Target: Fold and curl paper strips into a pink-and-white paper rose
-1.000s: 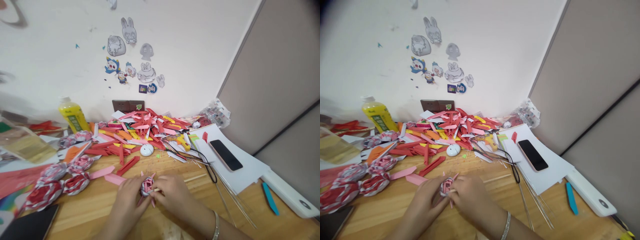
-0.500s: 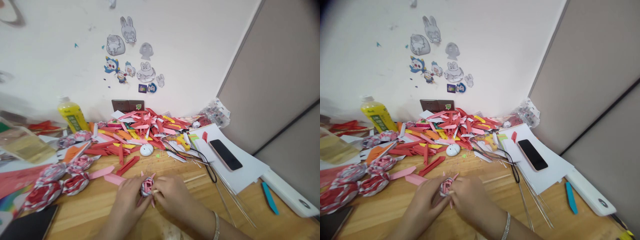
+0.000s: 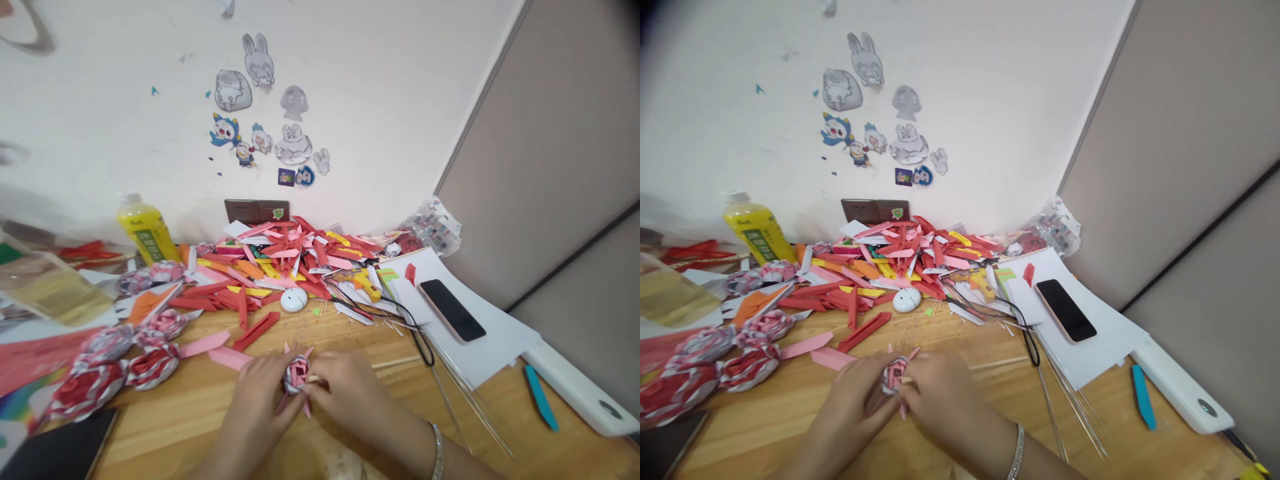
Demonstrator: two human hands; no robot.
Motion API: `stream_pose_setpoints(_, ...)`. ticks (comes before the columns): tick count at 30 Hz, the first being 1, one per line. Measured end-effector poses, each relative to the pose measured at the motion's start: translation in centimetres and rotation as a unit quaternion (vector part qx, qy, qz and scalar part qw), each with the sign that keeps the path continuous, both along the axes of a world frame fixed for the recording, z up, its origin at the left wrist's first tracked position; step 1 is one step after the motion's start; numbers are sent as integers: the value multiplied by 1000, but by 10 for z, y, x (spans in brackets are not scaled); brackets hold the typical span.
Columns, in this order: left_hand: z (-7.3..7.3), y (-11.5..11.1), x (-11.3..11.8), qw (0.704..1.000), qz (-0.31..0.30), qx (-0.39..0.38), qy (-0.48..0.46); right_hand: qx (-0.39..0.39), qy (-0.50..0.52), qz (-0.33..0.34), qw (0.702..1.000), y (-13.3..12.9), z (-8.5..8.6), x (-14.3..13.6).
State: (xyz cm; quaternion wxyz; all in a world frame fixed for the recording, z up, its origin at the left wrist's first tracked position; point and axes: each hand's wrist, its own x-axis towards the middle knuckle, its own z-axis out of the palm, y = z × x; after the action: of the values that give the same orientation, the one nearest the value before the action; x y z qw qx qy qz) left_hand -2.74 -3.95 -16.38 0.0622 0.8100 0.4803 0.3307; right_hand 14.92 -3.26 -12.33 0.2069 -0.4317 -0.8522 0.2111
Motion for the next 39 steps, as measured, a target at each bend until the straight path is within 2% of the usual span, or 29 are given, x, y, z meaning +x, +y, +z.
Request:
stream_pose_setpoints(9,-2,0,0,1000,-3,10,2,25,-37,-8,999,3,-4,-2)
stream_pose_setpoints(14,0,0,0,1000,-1,7,-5,89,-70,48,992,6,-2,2)
stream_pose_setpoints(21,2,-2,1,1000,4,-19,-12,152,-151,51,975,4,-8,-2)
stream_pose_setpoints(33,3,-2,2,1000,11,-2,-7,209,-134,79,965,10,-7,6)
stream_pose_setpoints(39,2,-3,1,1000,12,11,-5,187,-129,53,972,7,-8,4)
